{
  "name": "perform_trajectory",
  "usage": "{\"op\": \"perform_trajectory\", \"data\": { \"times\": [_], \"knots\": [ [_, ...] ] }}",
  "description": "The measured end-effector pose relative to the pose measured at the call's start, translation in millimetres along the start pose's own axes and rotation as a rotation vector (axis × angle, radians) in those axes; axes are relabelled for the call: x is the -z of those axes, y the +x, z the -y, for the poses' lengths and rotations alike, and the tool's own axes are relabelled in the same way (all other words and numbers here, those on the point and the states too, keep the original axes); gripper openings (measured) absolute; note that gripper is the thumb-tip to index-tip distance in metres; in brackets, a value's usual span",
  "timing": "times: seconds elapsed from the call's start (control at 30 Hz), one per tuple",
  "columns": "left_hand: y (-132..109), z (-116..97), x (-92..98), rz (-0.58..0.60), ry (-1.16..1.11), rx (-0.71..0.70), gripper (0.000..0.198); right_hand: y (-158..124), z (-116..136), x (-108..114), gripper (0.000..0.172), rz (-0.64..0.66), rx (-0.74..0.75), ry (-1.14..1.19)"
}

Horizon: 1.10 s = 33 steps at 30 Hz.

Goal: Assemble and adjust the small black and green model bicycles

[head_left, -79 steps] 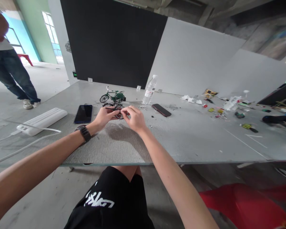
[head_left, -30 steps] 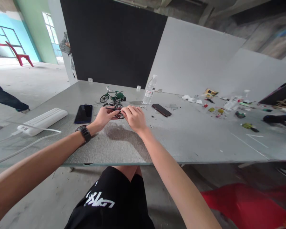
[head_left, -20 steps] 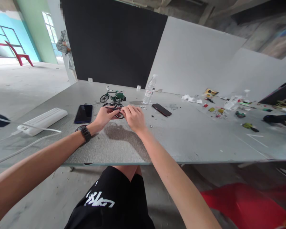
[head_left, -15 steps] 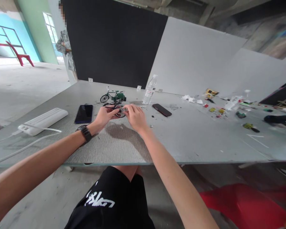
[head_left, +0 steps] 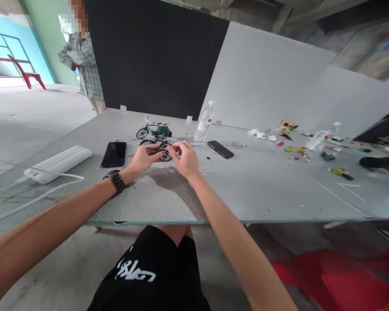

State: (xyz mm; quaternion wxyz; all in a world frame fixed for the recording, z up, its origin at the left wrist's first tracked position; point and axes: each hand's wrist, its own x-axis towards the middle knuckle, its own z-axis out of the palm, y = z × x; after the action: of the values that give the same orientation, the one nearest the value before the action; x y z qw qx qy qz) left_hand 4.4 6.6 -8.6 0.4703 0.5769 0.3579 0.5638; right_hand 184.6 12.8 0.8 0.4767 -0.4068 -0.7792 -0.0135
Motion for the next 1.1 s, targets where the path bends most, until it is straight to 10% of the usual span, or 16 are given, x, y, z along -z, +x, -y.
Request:
{"op": "perform_trajectory", "data": {
  "times": [1.1],
  "knots": [
    [-3.4, -3.5, -0.6, 0.139, 0.065, -0.069, 0.039, -0.9, 2.4, -1.5, 0.021, 0.057, 0.0, 0.164]
  ]
}}
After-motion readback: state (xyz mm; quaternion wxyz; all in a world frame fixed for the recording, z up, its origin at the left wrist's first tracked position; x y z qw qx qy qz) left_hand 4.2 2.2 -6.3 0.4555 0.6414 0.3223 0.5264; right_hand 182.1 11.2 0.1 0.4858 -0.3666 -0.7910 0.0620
